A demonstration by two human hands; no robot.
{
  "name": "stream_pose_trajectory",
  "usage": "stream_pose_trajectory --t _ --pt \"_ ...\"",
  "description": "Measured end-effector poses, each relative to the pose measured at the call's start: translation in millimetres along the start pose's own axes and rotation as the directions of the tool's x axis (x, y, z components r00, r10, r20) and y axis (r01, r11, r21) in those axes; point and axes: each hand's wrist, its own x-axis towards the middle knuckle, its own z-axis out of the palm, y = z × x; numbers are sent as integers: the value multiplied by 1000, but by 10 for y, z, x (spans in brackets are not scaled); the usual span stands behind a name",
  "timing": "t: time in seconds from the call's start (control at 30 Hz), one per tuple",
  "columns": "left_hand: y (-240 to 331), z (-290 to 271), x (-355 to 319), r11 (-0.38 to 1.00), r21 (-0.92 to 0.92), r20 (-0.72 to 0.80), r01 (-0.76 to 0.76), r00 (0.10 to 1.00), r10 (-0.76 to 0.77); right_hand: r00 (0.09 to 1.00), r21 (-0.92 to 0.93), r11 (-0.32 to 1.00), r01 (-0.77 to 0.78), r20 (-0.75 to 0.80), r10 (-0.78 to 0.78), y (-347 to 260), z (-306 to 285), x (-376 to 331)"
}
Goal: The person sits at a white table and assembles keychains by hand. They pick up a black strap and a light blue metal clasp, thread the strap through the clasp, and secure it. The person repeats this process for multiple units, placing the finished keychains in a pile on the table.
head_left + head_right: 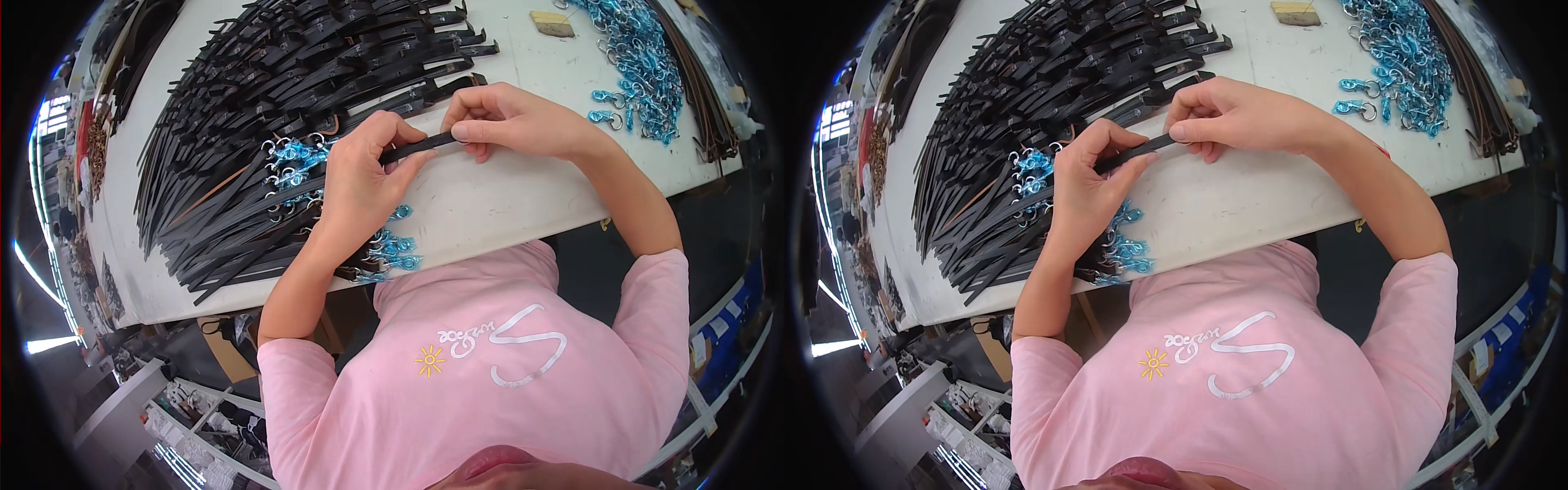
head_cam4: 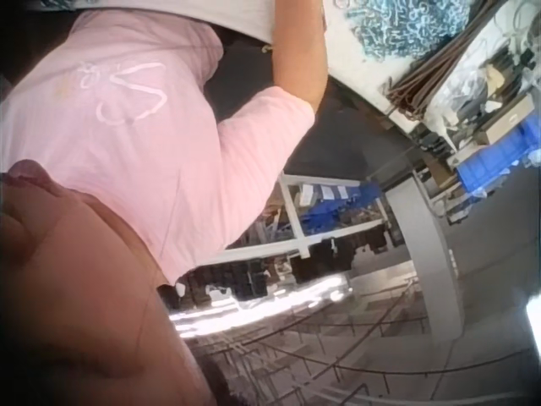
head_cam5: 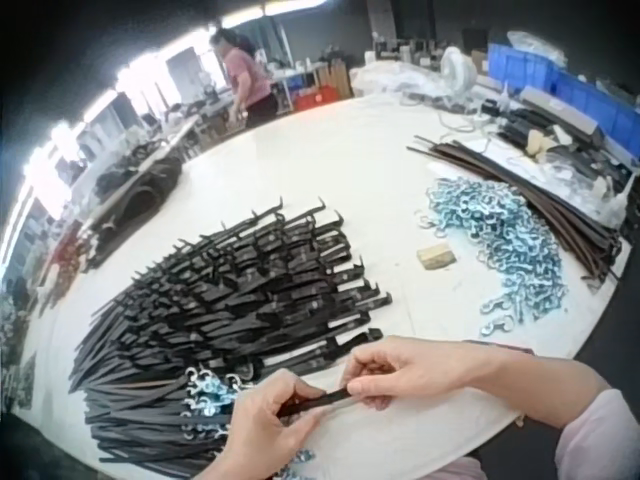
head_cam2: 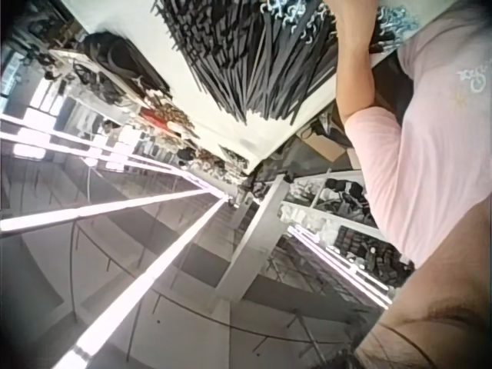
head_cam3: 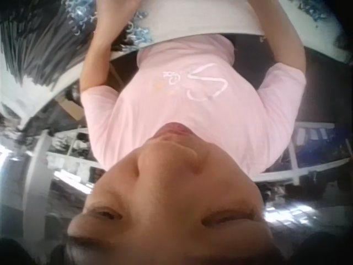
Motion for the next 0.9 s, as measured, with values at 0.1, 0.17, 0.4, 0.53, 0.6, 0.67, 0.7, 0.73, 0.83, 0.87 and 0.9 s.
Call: stream_pose_trajectory --t 0.1,0.17,0.4,0.53,0.6,0.67,0.7,0.73,0.83,0.87,0.9 --pt "19 24 -14 998 62 -49 -21 999 24 999 -56 998 26 -27 -28 -13 14 17" --pt "41 14 -11 993 115 -44 -35 998 40 999 -54 998 28 -32 -30 -16 10 16" --pt "-18 37 -14 988 121 -69 -94 992 102 999 -52 998 36 -29 -38 7 8 27" --pt "-26 37 -16 983 150 -62 -108 991 119 999 -50 998 30 -43 -32 8 23 23" --pt "0 38 -15 984 147 -58 -100 992 109 999 -52 998 22 -45 -24 -5 27 14" --pt "18 48 -21 985 147 -49 -89 994 97 999 -53 998 16 -41 -18 -11 30 4" --pt "31 42 -19 985 150 -44 -87 995 94 999 -54 998 19 -35 -21 -13 24 2" --pt "39 38 -20 986 144 -43 -89 994 96 999 -55 998 23 -30 -25 -6 17 0" --pt "55 24 -26 985 129 -49 -115 991 122 998 -54 997 54 -16 -55 -11 46 4" --pt "55 29 -46 983 124 -55 -133 989 140 998 -54 996 68 -12 -69 -34 66 2" --pt "68 8 -55 980 127 -68 -153 984 162 995 -65 994 93 51 -90 -95 72 16"
